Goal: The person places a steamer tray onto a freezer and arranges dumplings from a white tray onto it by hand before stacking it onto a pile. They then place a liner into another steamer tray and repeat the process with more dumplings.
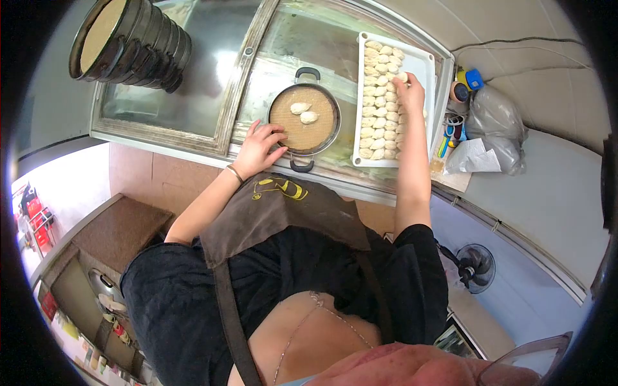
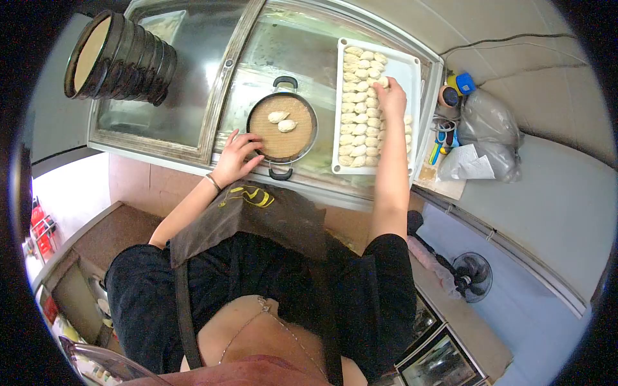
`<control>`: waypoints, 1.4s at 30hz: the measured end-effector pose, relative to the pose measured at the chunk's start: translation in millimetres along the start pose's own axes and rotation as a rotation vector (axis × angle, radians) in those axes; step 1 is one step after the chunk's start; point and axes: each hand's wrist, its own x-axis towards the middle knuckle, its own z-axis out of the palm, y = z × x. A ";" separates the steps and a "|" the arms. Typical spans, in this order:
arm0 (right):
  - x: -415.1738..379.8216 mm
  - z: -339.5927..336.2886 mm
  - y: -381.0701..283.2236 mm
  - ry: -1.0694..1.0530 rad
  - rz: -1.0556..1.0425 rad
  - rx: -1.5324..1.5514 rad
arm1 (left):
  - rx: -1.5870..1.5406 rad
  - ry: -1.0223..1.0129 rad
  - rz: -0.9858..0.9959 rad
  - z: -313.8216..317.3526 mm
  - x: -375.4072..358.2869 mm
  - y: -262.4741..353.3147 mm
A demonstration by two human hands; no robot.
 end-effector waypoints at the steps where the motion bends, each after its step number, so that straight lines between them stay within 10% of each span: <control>1: 1.7 0.9 9.4 -0.005 -0.003 0.005 | 0.006 0.022 -0.001 -1.4 0.3 0.5; 3: 4.5 4.7 21.3 0.113 0.397 0.505 | 0.017 0.045 -0.012 -4.0 0.1 -1.2; 7: -30.2 -26.5 -40.6 0.199 0.409 0.978 | -0.053 0.165 -0.028 -16.8 11.2 9.2; 15: -169.3 72.1 -159.3 -0.649 0.077 0.834 | -0.320 0.201 0.005 -15.9 51.6 31.2; 18: -188.4 86.5 -171.3 -0.872 0.308 1.030 | -0.444 -0.120 -0.107 -11.5 47.4 12.2; 26: -188.3 86.0 -167.1 -0.780 0.376 1.013 | -0.585 -0.152 -0.202 -3.2 53.9 -4.2; 34: -190.4 89.0 -171.8 -0.626 0.168 0.669 | -0.106 0.008 0.061 11.0 52.3 0.1; 42: -205.8 91.9 -174.9 -0.477 -0.080 0.411 | 0.077 -0.186 -0.078 18.2 49.6 2.4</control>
